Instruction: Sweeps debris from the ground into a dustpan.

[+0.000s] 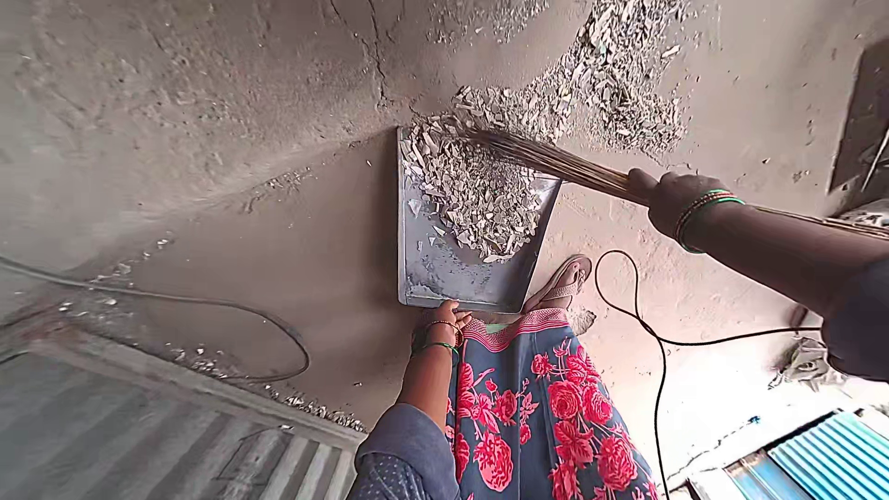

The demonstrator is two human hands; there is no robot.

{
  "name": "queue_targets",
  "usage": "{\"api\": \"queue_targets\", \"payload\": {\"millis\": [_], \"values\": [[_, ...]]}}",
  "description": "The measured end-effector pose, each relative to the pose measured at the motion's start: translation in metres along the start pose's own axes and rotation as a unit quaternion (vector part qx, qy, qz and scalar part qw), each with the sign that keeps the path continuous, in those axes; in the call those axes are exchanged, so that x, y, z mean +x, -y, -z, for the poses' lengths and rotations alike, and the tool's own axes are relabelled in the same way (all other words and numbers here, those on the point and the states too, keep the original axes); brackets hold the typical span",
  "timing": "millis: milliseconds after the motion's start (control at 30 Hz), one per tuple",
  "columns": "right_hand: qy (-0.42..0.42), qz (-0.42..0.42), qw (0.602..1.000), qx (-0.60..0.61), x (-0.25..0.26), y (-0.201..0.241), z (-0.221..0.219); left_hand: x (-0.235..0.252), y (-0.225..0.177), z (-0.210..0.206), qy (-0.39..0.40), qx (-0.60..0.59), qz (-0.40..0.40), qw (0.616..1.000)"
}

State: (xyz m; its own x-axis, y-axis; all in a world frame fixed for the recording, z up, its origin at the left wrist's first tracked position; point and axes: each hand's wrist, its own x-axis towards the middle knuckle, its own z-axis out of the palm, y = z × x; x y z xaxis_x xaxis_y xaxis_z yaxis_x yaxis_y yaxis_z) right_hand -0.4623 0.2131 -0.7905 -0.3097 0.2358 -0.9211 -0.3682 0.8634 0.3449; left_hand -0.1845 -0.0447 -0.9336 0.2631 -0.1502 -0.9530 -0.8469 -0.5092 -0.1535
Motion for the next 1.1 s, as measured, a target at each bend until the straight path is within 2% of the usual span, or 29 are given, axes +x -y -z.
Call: {"api": "queue_targets", "payload": {"millis": [67,133,233,300,400,533,667,767,900,1000,1100], "values": [[-0.008,-0.006,1.000,0.005,-0.023,-0.016,-0.007,-0.001,-0.002,-0.001,-0.002,-0.002,0.005,1.000],[-0.055,-0.016,0.998,0.026,-0.038,-0.031,-0.011,0.001,-0.001,0.000,-0.002,0.000,0.010,1.000],[-0.095,-0.063,0.991,0.065,-0.021,-0.035,0.000,0.004,0.002,0.000,-0.002,0.007,0.005,1.000],[-0.050,-0.083,0.994,0.054,0.005,-0.023,0.003,0.005,0.003,0.000,0.000,0.008,-0.001,1.000],[0.036,-0.032,0.997,0.061,0.022,0.004,-0.028,0.006,0.003,-0.002,-0.018,0.003,-0.009,1.000],[0.101,0.000,0.989,0.108,-0.013,0.029,-0.063,0.003,0.003,-0.005,-0.020,0.009,-0.008,1.000],[0.138,0.009,0.985,0.100,-0.052,0.014,-0.067,0.004,0.003,0.001,-0.036,0.021,-0.022,0.999],[0.055,-0.017,0.989,0.133,-0.058,-0.032,-0.073,0.007,0.004,0.004,-0.036,0.035,-0.031,0.998],[-0.101,-0.142,0.958,0.226,-0.031,-0.113,-0.047,0.011,0.007,0.005,-0.044,0.039,-0.038,0.998],[-0.157,-0.216,0.923,0.277,0.008,-0.164,-0.012,0.012,0.008,0.003,-0.055,0.039,-0.045,0.997],[-0.175,-0.232,0.910,0.295,0.057,-0.187,0.013,0.013,0.010,0.002,-0.060,0.046,-0.048,0.996]]}}
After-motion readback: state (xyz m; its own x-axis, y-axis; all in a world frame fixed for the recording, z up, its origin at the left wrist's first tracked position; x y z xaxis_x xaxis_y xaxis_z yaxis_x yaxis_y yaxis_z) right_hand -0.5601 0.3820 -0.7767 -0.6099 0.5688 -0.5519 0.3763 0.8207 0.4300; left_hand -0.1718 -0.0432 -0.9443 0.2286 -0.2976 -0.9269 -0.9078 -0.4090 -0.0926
